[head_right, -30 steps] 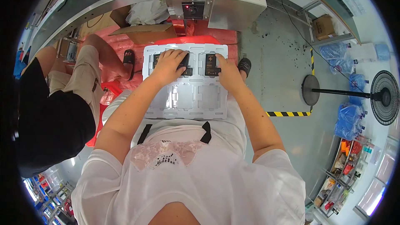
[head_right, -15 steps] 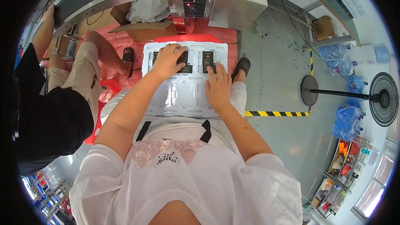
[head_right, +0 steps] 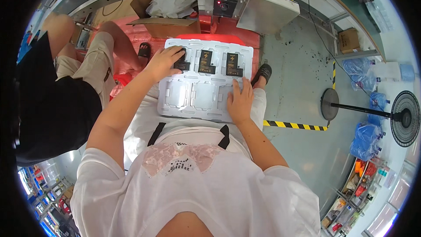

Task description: The person places small black electronic components from a conveyor belt into a white foam tray. They repeatedly pick up the components and arrange them into the designated slots within the tray, which rests on a red stool.

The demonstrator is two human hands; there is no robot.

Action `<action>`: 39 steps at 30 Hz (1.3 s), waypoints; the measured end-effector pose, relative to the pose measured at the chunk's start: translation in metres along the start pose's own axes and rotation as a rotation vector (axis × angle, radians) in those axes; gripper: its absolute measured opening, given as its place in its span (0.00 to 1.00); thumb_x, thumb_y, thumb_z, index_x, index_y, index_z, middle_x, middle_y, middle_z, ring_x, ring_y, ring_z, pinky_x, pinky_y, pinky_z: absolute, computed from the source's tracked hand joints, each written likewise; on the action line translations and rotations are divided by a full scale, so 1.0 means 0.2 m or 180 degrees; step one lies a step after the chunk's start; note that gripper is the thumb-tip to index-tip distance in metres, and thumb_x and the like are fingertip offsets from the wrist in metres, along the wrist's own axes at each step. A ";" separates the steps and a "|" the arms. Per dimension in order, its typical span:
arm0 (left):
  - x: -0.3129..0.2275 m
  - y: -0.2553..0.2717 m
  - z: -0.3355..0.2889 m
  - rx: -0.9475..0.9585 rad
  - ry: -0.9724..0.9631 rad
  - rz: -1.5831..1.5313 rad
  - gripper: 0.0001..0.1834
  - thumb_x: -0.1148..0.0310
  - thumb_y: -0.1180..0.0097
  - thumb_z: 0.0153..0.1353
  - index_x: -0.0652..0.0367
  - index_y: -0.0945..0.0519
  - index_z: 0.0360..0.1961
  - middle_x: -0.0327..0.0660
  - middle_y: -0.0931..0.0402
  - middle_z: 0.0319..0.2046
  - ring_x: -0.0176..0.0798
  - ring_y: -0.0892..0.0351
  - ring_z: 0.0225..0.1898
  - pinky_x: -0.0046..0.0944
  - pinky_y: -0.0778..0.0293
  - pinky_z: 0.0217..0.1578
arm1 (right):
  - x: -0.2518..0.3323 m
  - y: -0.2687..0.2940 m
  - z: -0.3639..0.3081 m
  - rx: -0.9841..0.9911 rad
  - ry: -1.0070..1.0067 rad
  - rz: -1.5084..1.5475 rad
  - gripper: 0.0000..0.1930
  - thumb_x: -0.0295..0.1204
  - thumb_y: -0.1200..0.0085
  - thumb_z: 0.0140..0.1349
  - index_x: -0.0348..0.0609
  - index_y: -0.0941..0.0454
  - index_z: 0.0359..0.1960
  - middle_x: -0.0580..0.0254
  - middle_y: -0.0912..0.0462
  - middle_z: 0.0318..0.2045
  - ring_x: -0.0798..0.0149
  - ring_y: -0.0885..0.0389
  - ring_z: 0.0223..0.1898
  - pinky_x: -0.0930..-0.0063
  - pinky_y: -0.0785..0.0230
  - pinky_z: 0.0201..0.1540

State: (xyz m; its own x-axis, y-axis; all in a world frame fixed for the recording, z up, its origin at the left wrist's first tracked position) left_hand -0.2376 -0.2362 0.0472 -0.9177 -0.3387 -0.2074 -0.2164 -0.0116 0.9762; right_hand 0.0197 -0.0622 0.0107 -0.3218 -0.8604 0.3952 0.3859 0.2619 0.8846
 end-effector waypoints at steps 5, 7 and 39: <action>0.03 0.02 0.06 0.0100 -0.0398 0.0676 0.33 0.58 0.36 0.45 0.58 0.31 0.52 0.42 0.34 0.53 0.43 0.36 0.57 0.46 0.39 0.55 | -0.01 -0.01 -0.01 -0.0029 0.0134 -0.0129 0.25 0.29 0.48 0.53 0.42 0.34 0.56 0.42 0.41 0.58 0.41 0.44 0.60 0.48 0.49 0.58; 0.02 0.01 0.08 0.0310 -0.0566 0.0876 0.34 0.58 0.36 0.46 0.61 0.33 0.53 0.47 0.33 0.52 0.46 0.34 0.56 0.47 0.38 0.54 | -0.02 -0.02 -0.01 -0.0022 0.0148 -0.0130 0.25 0.29 0.49 0.54 0.42 0.35 0.56 0.42 0.41 0.59 0.41 0.44 0.60 0.48 0.49 0.59; -0.28 -0.33 -0.22 -0.1139 0.0807 -0.0186 0.24 0.68 0.53 0.59 0.60 0.34 0.57 0.45 0.43 0.62 0.45 0.49 0.66 0.61 0.58 0.63 | 0.05 0.03 0.17 -0.0023 -0.0069 0.0146 0.19 0.29 0.49 0.55 0.36 0.30 0.49 0.49 0.27 0.48 0.50 0.34 0.56 0.48 0.49 0.57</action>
State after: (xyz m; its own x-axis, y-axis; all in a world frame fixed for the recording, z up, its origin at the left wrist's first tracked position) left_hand -0.1565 -0.2578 -0.0021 -0.7871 -0.5473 -0.2846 -0.0957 -0.3475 0.9328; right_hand -0.0112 -0.0541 0.0292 -0.3222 -0.8378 0.4407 0.4070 0.2977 0.8636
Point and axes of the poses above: each hand's wrist, its own z-axis towards the middle knuckle, its own y-axis out of the back of the hand, x = y × z, the point moved 1 cm from there along z, towards the middle knuckle
